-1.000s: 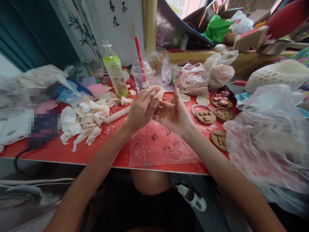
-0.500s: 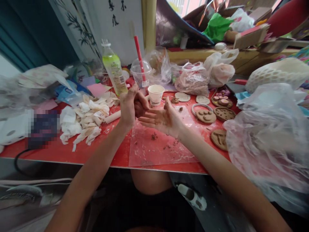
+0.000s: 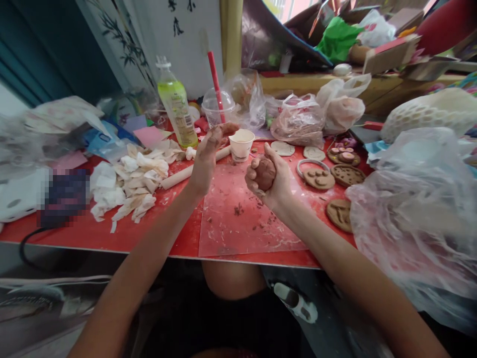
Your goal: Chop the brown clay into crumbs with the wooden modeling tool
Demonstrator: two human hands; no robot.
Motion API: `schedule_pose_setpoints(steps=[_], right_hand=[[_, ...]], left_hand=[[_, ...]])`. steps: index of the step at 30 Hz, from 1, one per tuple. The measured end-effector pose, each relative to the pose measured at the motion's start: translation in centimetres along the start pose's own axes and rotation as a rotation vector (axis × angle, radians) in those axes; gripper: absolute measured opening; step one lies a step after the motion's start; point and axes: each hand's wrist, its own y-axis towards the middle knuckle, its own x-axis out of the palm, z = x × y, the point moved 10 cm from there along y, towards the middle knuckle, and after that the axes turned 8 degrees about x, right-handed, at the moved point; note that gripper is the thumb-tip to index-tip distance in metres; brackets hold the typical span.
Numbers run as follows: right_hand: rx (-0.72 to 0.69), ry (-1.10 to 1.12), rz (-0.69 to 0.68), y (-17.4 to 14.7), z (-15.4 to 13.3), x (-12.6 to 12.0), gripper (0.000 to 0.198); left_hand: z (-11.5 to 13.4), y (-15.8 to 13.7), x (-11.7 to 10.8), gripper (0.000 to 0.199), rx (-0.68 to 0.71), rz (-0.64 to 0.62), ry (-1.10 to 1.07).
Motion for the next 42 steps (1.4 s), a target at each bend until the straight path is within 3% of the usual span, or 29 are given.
schedule_pose_setpoints(steps=[2,4,6,7,9,12,14,18,23,25,27,30,32,34,37,40,42], right_hand=[[-0.034,0.024,-0.053,0.0,-0.4,0.7,0.052],[-0.058,0.047,-0.169,-0.2,-0.5,1.9,0.051],[-0.018,0.038,-0.303,-0.5,0.0,3.2,0.057],[0.031,0.024,-0.359,-0.6,0.7,3.8,0.060],[0.148,0.002,-0.437,-0.9,2.3,4.4,0.067],[0.259,0.000,-0.504,-1.2,4.0,5.0,0.077],[0.279,0.020,-0.515,-1.3,4.4,5.2,0.080],[0.243,0.103,-0.441,-0.8,4.2,4.8,0.075],[0.124,0.196,-0.364,0.1,3.2,3.4,0.060],[0.131,0.225,-0.305,0.4,3.3,2.5,0.054],[0.113,0.252,-0.191,0.7,3.1,1.1,0.044],[0.037,0.221,-0.029,0.6,1.8,-0.7,0.036],[-0.007,0.142,0.014,0.3,0.8,-1.0,0.038],[-0.058,0.071,0.011,0.0,-0.3,-0.7,0.039],[-0.143,0.043,-0.008,-0.3,-1.7,-0.3,0.038],[-0.180,0.076,-0.038,-0.5,-2.2,0.2,0.038],[-0.117,0.076,-0.126,-0.5,-1.4,1.4,0.045]], left_hand=[[1.9,-0.5,0.6,0.034,0.100,-0.021,0.105],[4.3,-1.2,2.5,0.033,0.305,-0.180,0.368],[5.5,-2.2,4.0,0.035,0.463,-0.302,0.574],[5.5,-2.3,4.0,0.035,0.478,-0.296,0.634],[4.7,-1.6,2.0,0.044,0.357,-0.157,0.629],[2.4,-1.0,-2.1,0.065,0.056,0.148,0.362],[1.7,-1.0,-3.2,0.069,-0.047,0.244,0.193],[1.8,-0.9,-2.3,0.073,-0.103,0.236,-0.007],[1.6,-0.6,1.3,0.051,-0.069,-0.058,-0.057],[2.1,-0.1,0.3,0.043,0.018,0.021,-0.027],[2.5,0.2,-1.9,0.037,0.072,0.199,-0.005],[1.8,0.3,-3.9,0.034,0.014,0.343,-0.082],[0.2,0.5,-3.1,0.043,-0.143,0.266,-0.259],[-1.1,0.4,-1.1,0.055,-0.303,0.097,-0.483],[-1.1,0.1,1.0,0.065,-0.352,-0.084,-0.655],[-0.6,-0.1,1.7,0.067,-0.260,-0.156,-0.517],[0.2,-0.4,1.9,0.061,-0.131,-0.184,-0.215]])
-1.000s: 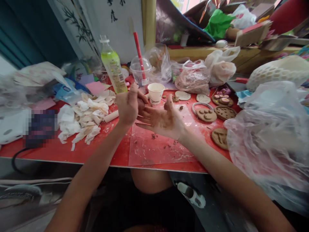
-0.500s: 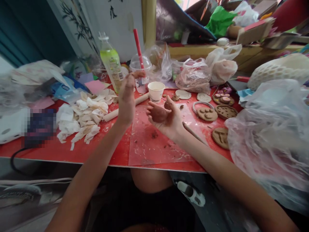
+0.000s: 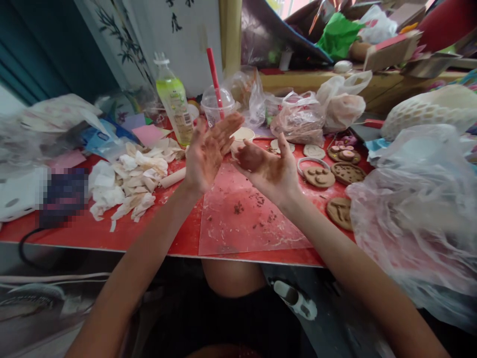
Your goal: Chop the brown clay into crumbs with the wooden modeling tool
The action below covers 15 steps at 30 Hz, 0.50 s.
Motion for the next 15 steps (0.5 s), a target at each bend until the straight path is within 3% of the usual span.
schedule_pose_setpoints(steps=[2,5,7,10,12,15], right_hand=[[0.132,-0.009,-0.115,-0.3,1.8,1.6,0.053],[0.292,-0.020,-0.221,-0.7,4.3,2.9,0.060],[0.323,-0.028,-0.211,-0.6,5.0,2.5,0.061],[0.308,-0.040,-0.156,0.1,5.0,1.2,0.059],[0.289,-0.030,-0.166,0.3,4.6,0.9,0.059],[0.244,-0.017,-0.225,0.1,3.6,1.4,0.057]], left_hand=[[1.1,-0.6,0.2,0.053,0.114,0.018,0.416],[1.7,-1.3,-0.3,0.052,0.152,0.097,0.620],[1.6,-1.6,-2.6,0.059,0.093,0.289,0.521],[0.3,-1.8,-5.7,0.062,-0.041,0.531,0.205],[-0.3,-1.5,-6.0,0.062,-0.100,0.562,0.019],[-0.5,-0.8,-4.8,0.068,-0.142,0.482,-0.121]])
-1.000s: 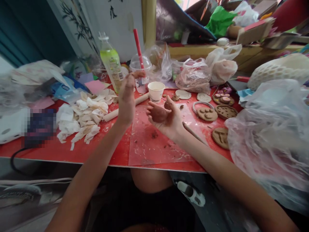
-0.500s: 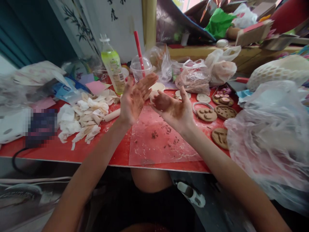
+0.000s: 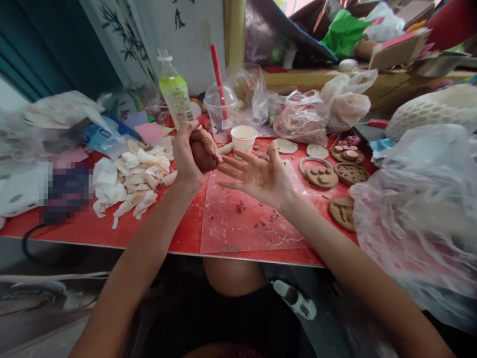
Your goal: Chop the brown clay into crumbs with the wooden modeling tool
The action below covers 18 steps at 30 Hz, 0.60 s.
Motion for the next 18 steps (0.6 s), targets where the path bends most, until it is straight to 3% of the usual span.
schedule_pose_setpoints(steps=[6,10,14,18], right_hand=[[-0.083,-0.042,-0.056,-0.6,-1.2,0.6,0.062],[-0.202,-0.116,0.042,-0.7,-2.7,-0.5,0.061],[-0.335,-0.145,0.097,-0.8,-4.2,-1.2,0.047],[-0.389,-0.139,0.069,-0.9,-4.5,-0.9,0.031]], left_hand=[[1.3,-0.7,1.9,0.068,0.020,-0.091,-0.069],[1.5,-0.6,2.0,0.066,-0.019,-0.157,-0.066],[1.3,-0.2,0.9,0.063,-0.024,-0.090,-0.126],[0.8,0.0,0.9,0.063,0.009,-0.129,-0.092]])
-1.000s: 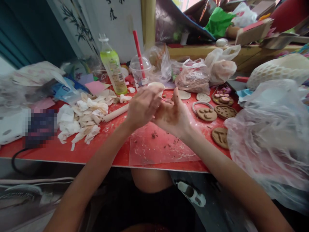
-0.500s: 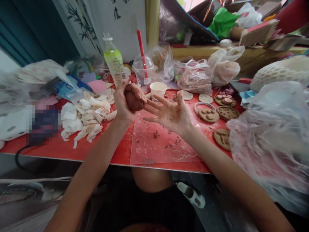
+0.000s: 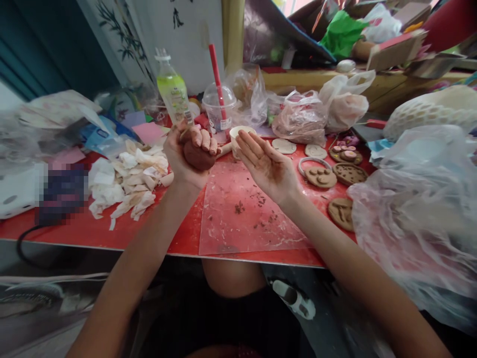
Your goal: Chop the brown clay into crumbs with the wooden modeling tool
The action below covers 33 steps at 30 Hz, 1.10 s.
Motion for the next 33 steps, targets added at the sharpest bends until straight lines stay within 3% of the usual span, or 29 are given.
schedule_pose_setpoints(steps=[7,12,18,24,30,33], right_hand=[[0.001,-0.028,-0.071,-0.6,-0.1,1.5,0.028],[0.040,-0.026,-0.024,-0.4,0.3,1.3,0.031],[-0.023,-0.060,0.042,-0.3,-0.2,0.7,0.024],[-0.030,-0.129,0.068,-0.6,-0.2,0.8,0.019],[-0.042,-0.145,0.023,-0.7,-0.1,1.2,0.016],[0.014,-0.134,-0.004,-0.6,0.4,1.4,0.025]], left_hand=[[-0.6,0.3,-0.5,0.066,0.045,-0.047,0.124],[-0.2,0.2,-0.2,0.062,0.051,-0.110,0.253],[-0.2,0.1,-0.3,0.063,0.042,-0.088,0.227],[-0.1,0.0,0.5,0.061,0.053,-0.149,0.255],[-0.5,-0.3,0.9,0.065,-0.044,-0.021,-0.075],[-1.1,-0.3,0.6,0.068,-0.079,0.065,-0.230]])
